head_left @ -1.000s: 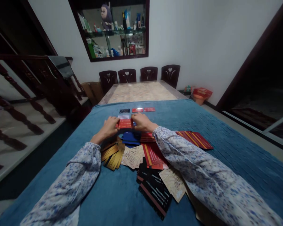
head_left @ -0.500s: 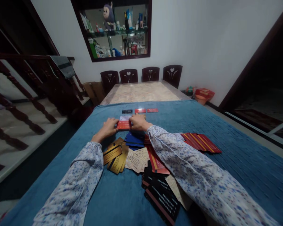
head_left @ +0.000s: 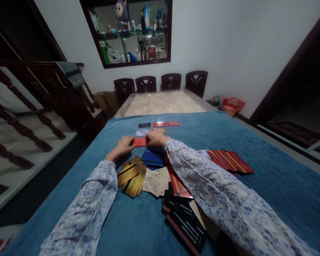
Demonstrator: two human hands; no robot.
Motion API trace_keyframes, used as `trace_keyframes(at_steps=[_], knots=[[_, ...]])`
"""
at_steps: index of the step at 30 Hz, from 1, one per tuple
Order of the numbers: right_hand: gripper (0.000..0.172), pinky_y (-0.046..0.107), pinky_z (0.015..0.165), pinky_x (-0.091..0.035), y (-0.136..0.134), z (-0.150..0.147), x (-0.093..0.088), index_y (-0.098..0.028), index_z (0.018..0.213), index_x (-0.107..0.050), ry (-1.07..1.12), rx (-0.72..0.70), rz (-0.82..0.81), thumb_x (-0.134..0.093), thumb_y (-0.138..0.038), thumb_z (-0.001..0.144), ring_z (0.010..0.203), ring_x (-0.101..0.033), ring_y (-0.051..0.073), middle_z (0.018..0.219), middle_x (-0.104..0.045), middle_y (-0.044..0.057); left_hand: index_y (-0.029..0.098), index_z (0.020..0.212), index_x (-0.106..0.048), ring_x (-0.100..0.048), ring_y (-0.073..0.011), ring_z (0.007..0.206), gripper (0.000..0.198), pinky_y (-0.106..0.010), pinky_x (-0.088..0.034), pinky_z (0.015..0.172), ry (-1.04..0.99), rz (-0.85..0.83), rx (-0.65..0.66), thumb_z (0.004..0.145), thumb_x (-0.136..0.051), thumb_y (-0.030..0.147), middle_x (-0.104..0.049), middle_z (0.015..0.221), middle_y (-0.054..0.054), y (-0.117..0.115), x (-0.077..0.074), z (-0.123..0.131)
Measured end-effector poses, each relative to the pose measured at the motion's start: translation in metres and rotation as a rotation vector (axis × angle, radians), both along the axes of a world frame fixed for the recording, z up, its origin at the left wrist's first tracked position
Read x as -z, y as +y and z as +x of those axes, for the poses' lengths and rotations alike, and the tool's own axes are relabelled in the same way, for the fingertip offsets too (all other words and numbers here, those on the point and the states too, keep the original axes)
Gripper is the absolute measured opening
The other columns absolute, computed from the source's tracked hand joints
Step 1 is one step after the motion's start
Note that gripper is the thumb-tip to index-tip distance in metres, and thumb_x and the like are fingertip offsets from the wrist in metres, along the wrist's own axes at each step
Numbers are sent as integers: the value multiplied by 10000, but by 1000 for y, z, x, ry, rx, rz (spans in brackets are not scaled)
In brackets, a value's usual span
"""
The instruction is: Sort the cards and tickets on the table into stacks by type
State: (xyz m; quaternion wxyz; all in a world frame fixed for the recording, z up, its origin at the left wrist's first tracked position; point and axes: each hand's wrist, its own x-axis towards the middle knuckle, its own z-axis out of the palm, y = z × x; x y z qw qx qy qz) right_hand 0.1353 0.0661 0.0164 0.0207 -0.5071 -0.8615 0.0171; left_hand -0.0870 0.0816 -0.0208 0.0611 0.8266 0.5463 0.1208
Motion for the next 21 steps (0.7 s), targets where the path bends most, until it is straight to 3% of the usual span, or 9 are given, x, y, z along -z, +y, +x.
trace_keyframes(at_steps=[13,21], knots=[[382,404,945,-519,0,-1,-7,-157,1130,-756,-30,-3,-32,-702,-371,817,1219,-601,362,1219,-730,178,254,1294,-638,-535,-359,1257,435,-505,-483,1002,146,-100,-60,867,-558,248,-620,1289,-140,-11,-10,6],[397,451,954,-528,-5,-2,-10,-149,1148,-749,-41,-1,-33,-685,-361,818,1242,-587,388,1277,-705,189,223,1346,-602,-526,-361,1272,446,-537,-466,1031,177,-138,-59,910,-517,262,-599,1320,-161,-15,-15,8]])
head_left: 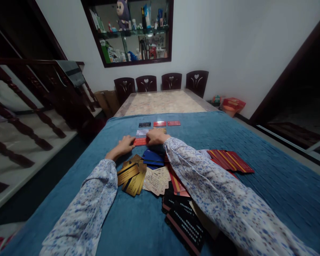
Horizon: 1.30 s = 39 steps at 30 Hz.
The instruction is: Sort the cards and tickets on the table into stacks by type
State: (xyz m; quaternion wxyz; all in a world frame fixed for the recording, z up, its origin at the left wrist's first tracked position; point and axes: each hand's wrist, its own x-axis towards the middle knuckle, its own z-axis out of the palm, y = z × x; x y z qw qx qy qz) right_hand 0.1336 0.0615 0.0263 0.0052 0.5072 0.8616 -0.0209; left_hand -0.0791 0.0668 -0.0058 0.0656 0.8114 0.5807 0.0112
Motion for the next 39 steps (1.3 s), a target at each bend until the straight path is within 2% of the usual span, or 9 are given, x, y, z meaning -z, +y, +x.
trace_keyframes(at_steps=[8,14,19,26,34,39], knots=[[438,445,987,-520,3,0,0,-145,1182,-734,-15,-10,-17,-692,-385,819,1269,-573,385,1325,-683,191,232,1266,-610,-501,-332,1290,359,-506,-456,1053,41,-29,-43,929,-489,252,-575,1345,-134,-3,-2,5],[399,420,989,-515,7,0,2,-117,1157,-744,15,-49,-38,-675,-343,835,1218,-606,362,1304,-689,208,211,1308,-581,-490,-342,1313,388,-515,-451,1051,56,-32,-44,942,-457,242,-552,1374,-162,-5,-1,8],[403,445,973,-529,7,-2,1,-122,1165,-745,-12,-35,-28,-658,-333,833,1246,-577,386,1300,-688,207,228,1285,-601,-512,-354,1273,377,-512,-472,1005,57,3,-29,941,-450,249,-579,1343,-163,-1,3,6],[383,488,975,-527,5,-3,-1,-136,1146,-749,-17,-48,-21,-662,-333,829,1242,-573,395,1301,-686,210,234,1353,-588,-516,-368,1283,446,-526,-468,1011,55,15,-35,928,-462,281,-579,1362,-167,0,3,5],[386,587,1022,-465,6,3,1,-137,1176,-744,-40,-70,6,-620,-350,878,1260,-539,407,1342,-658,210,197,1378,-560,-505,-367,1310,476,-533,-461,1029,35,12,-48,915,-476,266,-571,1384,-181,-3,1,7],[387,552,1024,-445,1,9,-3,-137,1206,-734,-52,-78,50,-600,-343,908,1265,-527,389,1347,-653,205,186,1402,-529,-476,-358,1353,485,-524,-440,1057,41,4,-81,926,-494,273,-550,1421,-185,-4,-1,10]])
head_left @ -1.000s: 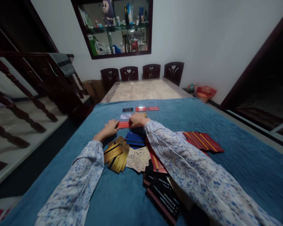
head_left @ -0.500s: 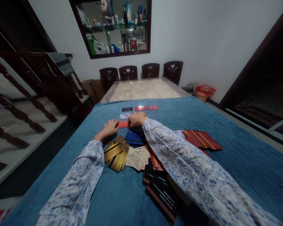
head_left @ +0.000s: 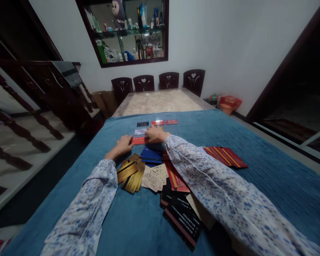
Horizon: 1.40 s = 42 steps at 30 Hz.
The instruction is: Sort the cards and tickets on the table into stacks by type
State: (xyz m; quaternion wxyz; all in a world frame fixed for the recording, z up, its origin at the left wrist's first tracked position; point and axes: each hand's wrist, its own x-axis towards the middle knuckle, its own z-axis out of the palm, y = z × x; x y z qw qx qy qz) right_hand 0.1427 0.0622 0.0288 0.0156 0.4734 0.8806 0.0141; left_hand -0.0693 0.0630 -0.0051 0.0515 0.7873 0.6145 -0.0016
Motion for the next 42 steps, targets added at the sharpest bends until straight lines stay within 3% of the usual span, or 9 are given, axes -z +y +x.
trace_keyframes(at_steps=[5,13,26,42], knots=[[373,486,990,-431,-14,14,-11,-158,1219,-736,46,1,46,-624,-344,917,1266,-511,369,1335,-664,177,164,1439,-496,-482,-365,1331,549,-523,-441,1042,13,39,6,907,-528,292,-557,1396,-187,-2,-2,-1],[262,433,952,-363,-45,45,-24,-173,1120,-749,118,20,92,-547,-219,960,1207,-508,314,1228,-713,149,185,1317,-593,-502,-352,1287,445,-491,-434,1016,6,97,42,893,-554,312,-597,1317,-166,-2,-6,-5],[204,367,822,-326,-80,78,-3,-185,1011,-761,215,62,115,-568,-235,969,1106,-501,284,1085,-733,120,183,1162,-695,-511,-358,1202,341,-507,-399,1003,-71,190,149,870,-549,280,-616,1242,-157,-16,-12,6],[232,394,875,-332,-95,69,7,-212,1116,-750,255,-40,79,-662,-334,939,1190,-461,304,1212,-705,119,206,1190,-705,-503,-332,1186,349,-532,-358,1017,-107,181,321,882,-549,255,-639,1258,-128,-63,-13,26]])
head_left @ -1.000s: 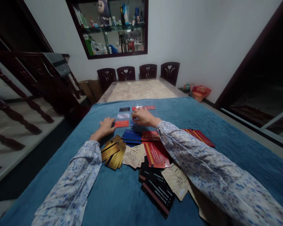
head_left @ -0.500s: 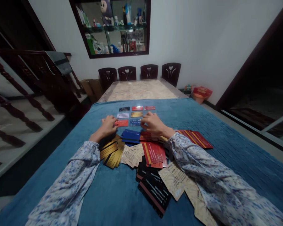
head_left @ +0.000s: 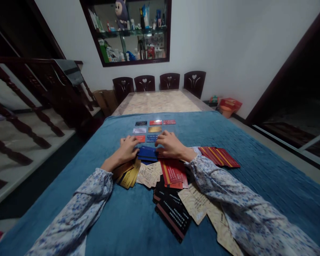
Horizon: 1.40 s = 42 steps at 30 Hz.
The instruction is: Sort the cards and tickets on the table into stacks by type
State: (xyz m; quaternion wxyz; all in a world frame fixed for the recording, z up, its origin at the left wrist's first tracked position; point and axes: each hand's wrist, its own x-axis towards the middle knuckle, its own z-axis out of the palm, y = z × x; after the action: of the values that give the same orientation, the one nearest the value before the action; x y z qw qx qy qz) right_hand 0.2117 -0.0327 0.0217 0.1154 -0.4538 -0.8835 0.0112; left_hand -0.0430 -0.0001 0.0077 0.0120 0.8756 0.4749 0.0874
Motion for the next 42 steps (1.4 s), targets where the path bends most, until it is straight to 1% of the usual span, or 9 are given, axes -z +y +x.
trace_keyframes(at_steps=[3,9,14,21,27,32,35,38,42], knots=[[280,401,884,-338,-3,-3,1,-215,1144,-745,-14,-29,-11,-669,-388,938,1192,-456,311,1226,-693,127,223,1156,-723,-506,-318,1185,321,-530,-347,1028,-30,-15,34,891,-545,260,-650,1262,-110,-4,0,0],[451,420,890,-344,-7,-10,6,-197,1175,-747,-63,-71,-47,-657,-563,928,1190,-462,327,1245,-684,146,219,1123,-753,-508,-334,1242,302,-537,-333,1044,-5,-70,94,894,-560,262,-691,1252,-106,-8,-6,7],[513,425,888,-352,-8,-12,7,-196,1211,-743,-109,-79,-79,-658,-604,913,1208,-464,346,1249,-687,153,234,1097,-770,-525,-326,1231,286,-540,-333,1058,8,-107,149,900,-562,256,-713,1245,-95,-10,-8,9],[489,411,870,-347,-7,-12,6,-197,1185,-750,-121,-76,-82,-692,-576,882,1196,-465,352,1255,-683,154,235,1059,-777,-531,-319,1192,264,-528,-347,1043,14,-107,157,889,-577,258,-707,1210,-91,-10,-7,8],[442,418,867,-337,-7,-12,7,-171,1193,-746,-152,-74,-54,-666,-500,909,1194,-471,350,1227,-689,165,225,1105,-773,-531,-322,1190,275,-509,-356,1038,21,-137,152,892,-619,304,-690,1192,-102,-11,-9,8],[393,409,867,-328,-7,-11,8,-179,1164,-760,-165,-91,-13,-649,-467,921,1207,-472,342,1226,-691,158,212,1136,-771,-512,-344,1211,342,-525,-349,1049,36,-145,153,882,-668,416,-664,1225,-123,-10,-9,7],[378,403,857,-324,-7,-10,8,-184,1149,-768,-166,-101,5,-641,-461,925,1203,-475,340,1213,-697,154,210,1161,-762,-511,-358,1213,424,-534,-354,1052,62,-147,166,833,-723,476,-652,1240,-123,-10,-9,6],[336,402,855,-313,-6,-8,8,-177,1091,-782,-166,-133,28,-632,-429,928,1179,-489,330,1160,-720,151,214,1169,-754,-513,-361,1217,457,-525,-368,1047,67,-144,183,783,-769,457,-650,1245,-119,-10,-10,6],[258,398,857,-288,-4,-6,8,-178,991,-791,-151,-190,71,-610,-350,929,1114,-521,299,1063,-754,133,205,1145,-755,-549,-337,1182,401,-489,-412,1018,56,-130,205,792,-738,396,-660,1217,-114,-12,-13,5]])
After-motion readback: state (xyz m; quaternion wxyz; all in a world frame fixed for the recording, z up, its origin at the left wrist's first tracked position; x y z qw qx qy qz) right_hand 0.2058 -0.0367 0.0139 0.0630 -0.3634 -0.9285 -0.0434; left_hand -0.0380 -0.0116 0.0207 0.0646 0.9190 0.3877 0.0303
